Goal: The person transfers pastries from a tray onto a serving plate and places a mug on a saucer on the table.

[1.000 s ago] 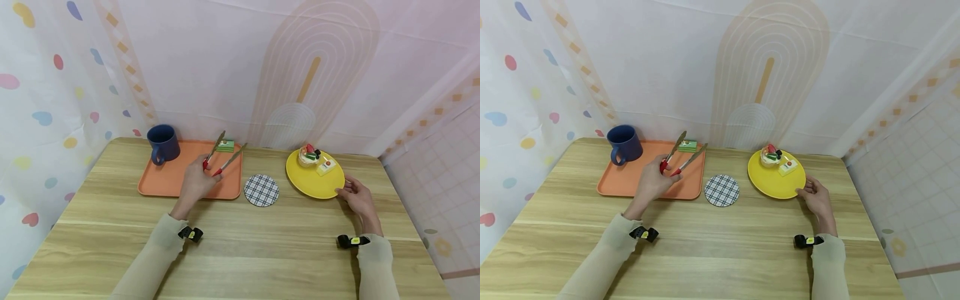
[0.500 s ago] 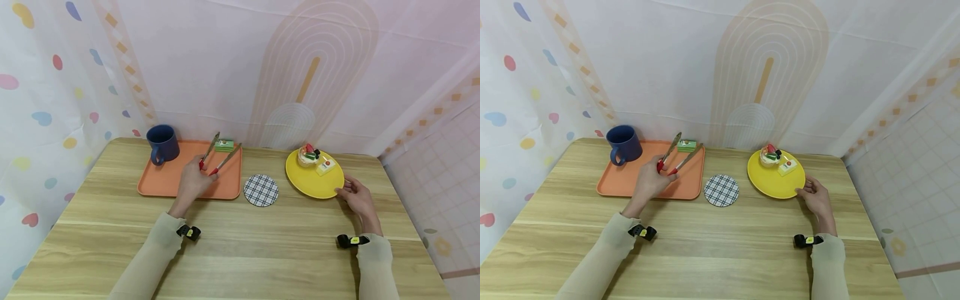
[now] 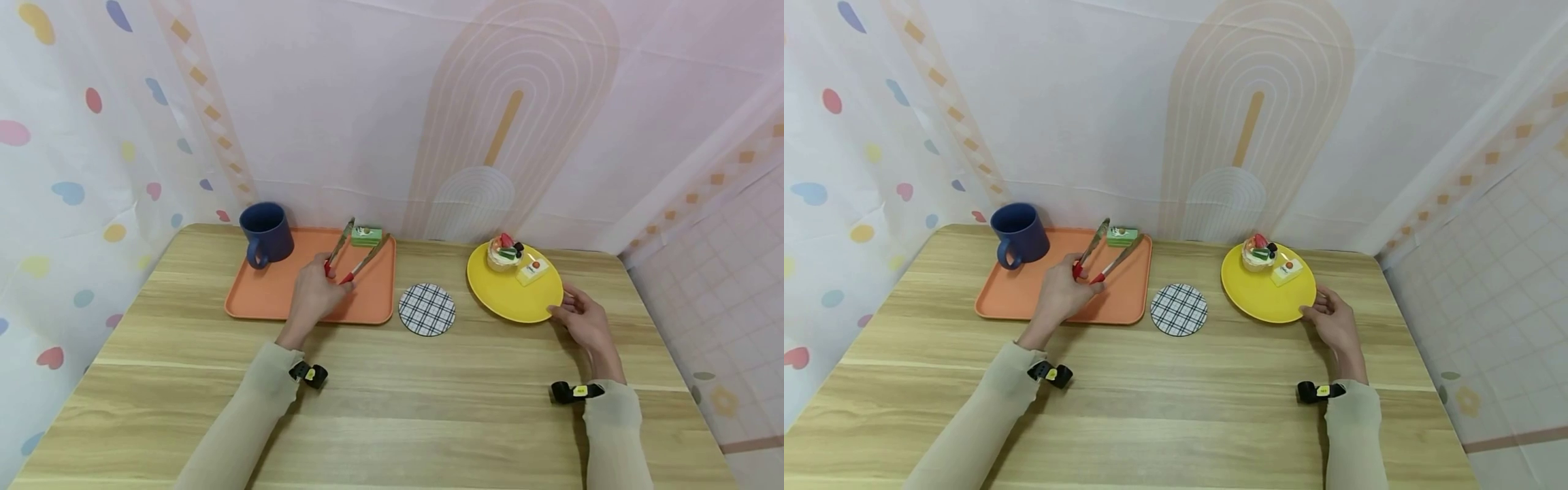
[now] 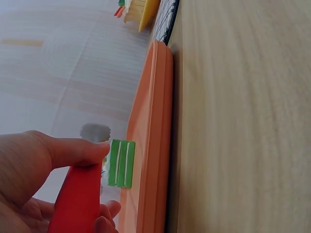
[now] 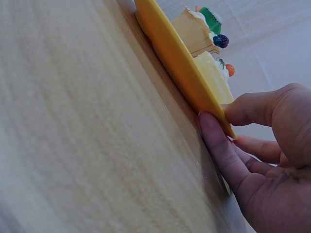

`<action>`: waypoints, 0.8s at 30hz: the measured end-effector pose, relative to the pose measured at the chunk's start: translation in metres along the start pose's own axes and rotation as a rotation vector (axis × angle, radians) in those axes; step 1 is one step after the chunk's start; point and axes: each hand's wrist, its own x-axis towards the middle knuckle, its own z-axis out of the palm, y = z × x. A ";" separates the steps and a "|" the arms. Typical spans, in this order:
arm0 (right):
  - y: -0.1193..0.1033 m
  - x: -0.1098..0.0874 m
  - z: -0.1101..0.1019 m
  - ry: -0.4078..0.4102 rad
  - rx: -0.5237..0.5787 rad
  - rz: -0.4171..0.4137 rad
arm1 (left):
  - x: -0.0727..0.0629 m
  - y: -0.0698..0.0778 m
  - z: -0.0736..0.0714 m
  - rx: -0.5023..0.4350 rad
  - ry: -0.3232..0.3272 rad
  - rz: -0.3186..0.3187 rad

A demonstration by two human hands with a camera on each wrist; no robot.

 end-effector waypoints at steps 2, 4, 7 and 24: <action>0.000 0.000 0.000 0.002 0.000 0.001 | 0.001 0.000 0.000 0.006 -0.007 -0.006; 0.000 0.001 -0.001 0.004 -0.004 0.002 | 0.002 0.001 0.000 0.014 -0.014 -0.012; -0.001 0.001 -0.001 0.003 -0.010 0.001 | 0.003 0.001 0.000 0.022 -0.025 -0.023; 0.000 0.000 0.001 0.009 0.006 0.000 | 0.009 0.002 0.006 0.037 -0.062 -0.062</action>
